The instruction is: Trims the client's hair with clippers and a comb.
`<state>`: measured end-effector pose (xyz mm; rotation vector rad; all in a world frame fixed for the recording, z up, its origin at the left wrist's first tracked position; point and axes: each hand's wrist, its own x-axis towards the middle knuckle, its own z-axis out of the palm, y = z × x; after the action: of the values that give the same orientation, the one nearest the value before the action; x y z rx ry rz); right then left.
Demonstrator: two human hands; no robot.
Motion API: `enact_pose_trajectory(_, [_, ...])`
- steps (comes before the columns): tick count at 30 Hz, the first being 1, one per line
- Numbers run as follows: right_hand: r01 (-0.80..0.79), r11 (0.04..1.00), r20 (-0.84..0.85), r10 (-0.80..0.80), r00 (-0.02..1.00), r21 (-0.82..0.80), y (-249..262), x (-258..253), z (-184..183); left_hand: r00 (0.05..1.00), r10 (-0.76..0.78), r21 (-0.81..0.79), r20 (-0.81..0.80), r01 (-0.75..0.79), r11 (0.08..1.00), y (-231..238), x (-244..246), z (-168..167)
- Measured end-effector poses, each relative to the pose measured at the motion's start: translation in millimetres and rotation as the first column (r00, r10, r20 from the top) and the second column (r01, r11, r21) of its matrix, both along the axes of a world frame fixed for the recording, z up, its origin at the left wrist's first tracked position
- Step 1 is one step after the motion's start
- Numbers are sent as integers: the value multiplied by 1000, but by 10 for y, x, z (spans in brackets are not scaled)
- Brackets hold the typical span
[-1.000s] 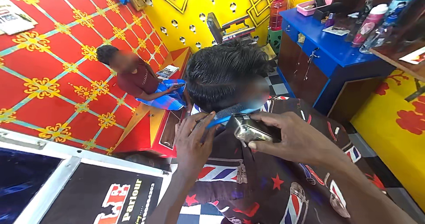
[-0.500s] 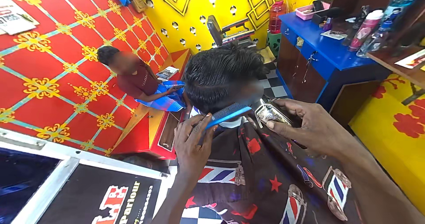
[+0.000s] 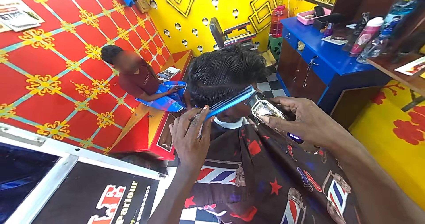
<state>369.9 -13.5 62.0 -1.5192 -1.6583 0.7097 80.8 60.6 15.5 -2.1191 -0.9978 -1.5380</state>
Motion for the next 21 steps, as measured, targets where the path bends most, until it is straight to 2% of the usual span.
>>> enact_pose_trajectory(5, [-19,999,3,20,1000,-36,84,-65,52,1000,-9,53,9,8,999,70,-12,-9])
enact_pose_trajectory(8, [-58,998,34,58,998,1,114,-154,73,999,-36,54,8,36,998,71,-12,-22])
enact_pose_trajectory(10, [-133,990,79,129,988,45,101,-179,66,995,-98,22,-1,98,995,64,-55,-63])
enact_pose_trajectory(12, [-157,986,107,150,983,60,34,-165,41,985,-172,-76,0,172,982,52,-127,-102])
enact_pose_trajectory(16, [-20,991,208,-9,978,134,-120,-152,17,959,-247,-377,137,281,883,77,-290,-117])
enact_pose_trajectory(18, [45,985,258,-87,962,167,-165,-189,38,931,-284,-388,228,354,851,130,-343,-122])
enact_pose_trajectory(21, [78,975,266,-133,955,209,-179,-253,68,915,-300,-310,269,377,873,203,-355,-109])
